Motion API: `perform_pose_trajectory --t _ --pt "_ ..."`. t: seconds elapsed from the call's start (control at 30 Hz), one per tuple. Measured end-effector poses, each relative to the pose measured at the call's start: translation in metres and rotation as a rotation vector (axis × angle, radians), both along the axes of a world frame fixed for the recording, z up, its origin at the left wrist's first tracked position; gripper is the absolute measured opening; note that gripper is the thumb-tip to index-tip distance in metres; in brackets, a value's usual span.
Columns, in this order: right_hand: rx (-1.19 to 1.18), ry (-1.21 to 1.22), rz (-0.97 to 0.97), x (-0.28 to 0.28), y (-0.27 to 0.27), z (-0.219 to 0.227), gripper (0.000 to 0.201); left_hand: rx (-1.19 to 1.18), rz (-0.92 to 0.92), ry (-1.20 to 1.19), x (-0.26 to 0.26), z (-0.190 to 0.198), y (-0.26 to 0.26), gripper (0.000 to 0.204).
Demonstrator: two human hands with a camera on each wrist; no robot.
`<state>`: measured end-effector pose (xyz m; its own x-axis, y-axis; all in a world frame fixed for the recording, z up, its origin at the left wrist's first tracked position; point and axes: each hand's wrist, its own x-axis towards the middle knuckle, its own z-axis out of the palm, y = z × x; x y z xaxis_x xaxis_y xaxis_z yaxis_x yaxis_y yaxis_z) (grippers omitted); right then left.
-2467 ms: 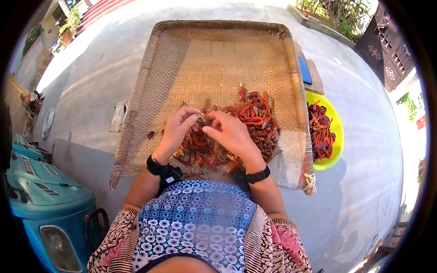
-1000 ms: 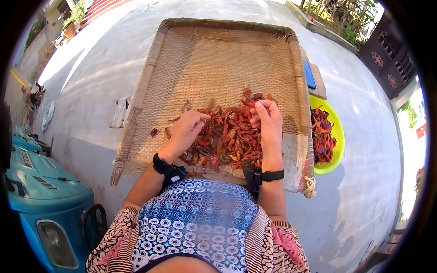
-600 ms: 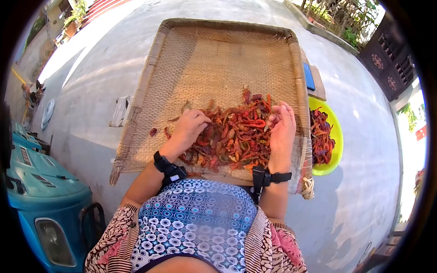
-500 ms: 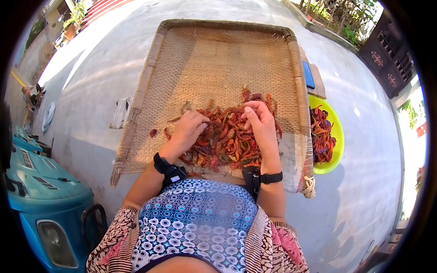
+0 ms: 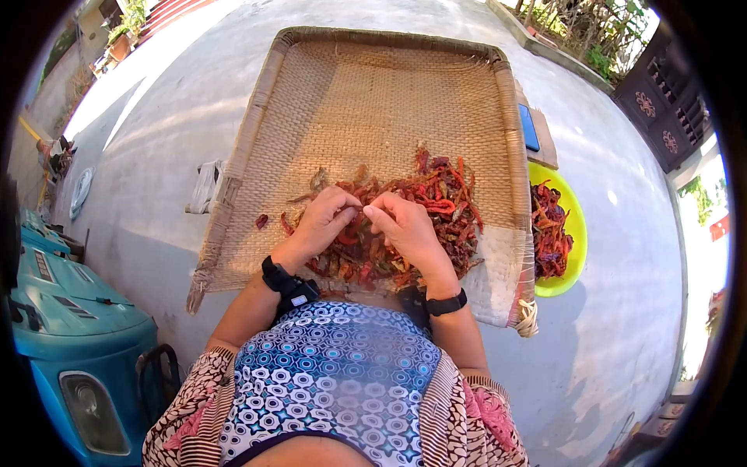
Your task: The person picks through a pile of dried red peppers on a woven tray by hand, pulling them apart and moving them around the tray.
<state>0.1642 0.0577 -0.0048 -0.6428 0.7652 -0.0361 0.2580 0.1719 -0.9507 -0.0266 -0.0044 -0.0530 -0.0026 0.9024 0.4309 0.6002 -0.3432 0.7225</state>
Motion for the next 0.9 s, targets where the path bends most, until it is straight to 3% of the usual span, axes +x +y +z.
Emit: perform_pose_trajectory --t 0.1,0.17,0.33,0.4,0.5,0.6,0.67,0.73,0.8,0.9 --pt "-0.052 0.025 -0.073 0.005 0.006 -0.004 0.024 -0.035 0.010 -0.005 0.002 0.008 -0.003 0.014" --pt "-0.096 0.135 -0.185 0.017 0.018 -0.005 0.022 -0.048 0.033 0.127 0.001 0.011 -0.006 0.017" --pt "-0.250 0.694 -0.628 0.069 0.050 0.002 0.025 -0.082 0.104 0.293 0.000 0.003 -0.006 0.019" --pt "-0.385 1.167 -0.633 0.096 0.067 -0.013 0.024 -0.042 0.095 0.255 -0.001 -0.001 -0.004 0.016" --pt "-0.521 1.300 -0.666 0.114 0.074 -0.023 0.021 0.045 0.088 0.137 0.000 0.002 -0.002 0.012" --pt "-0.348 0.890 -0.719 0.074 0.049 -0.008 0.019 0.138 0.010 0.135 0.000 0.002 0.001 0.015" --pt "-0.180 0.564 -0.431 0.046 0.034 -0.009 0.017 0.022 0.005 -0.024 0.007 0.012 -0.005 0.024" --pt "-0.177 0.212 -0.113 0.022 0.014 0.006 0.024 -0.052 -0.015 -0.156 0.008 0.014 -0.007 0.031" --pt "-0.040 0.030 -0.012 0.002 0.000 0.004 0.021 -0.081 -0.048 -0.267 0.007 0.011 -0.006 0.037" --pt "-0.057 0.131 0.041 -0.007 -0.002 -0.010 0.017 -0.186 -0.068 -0.390 0.006 0.009 -0.008 0.036"
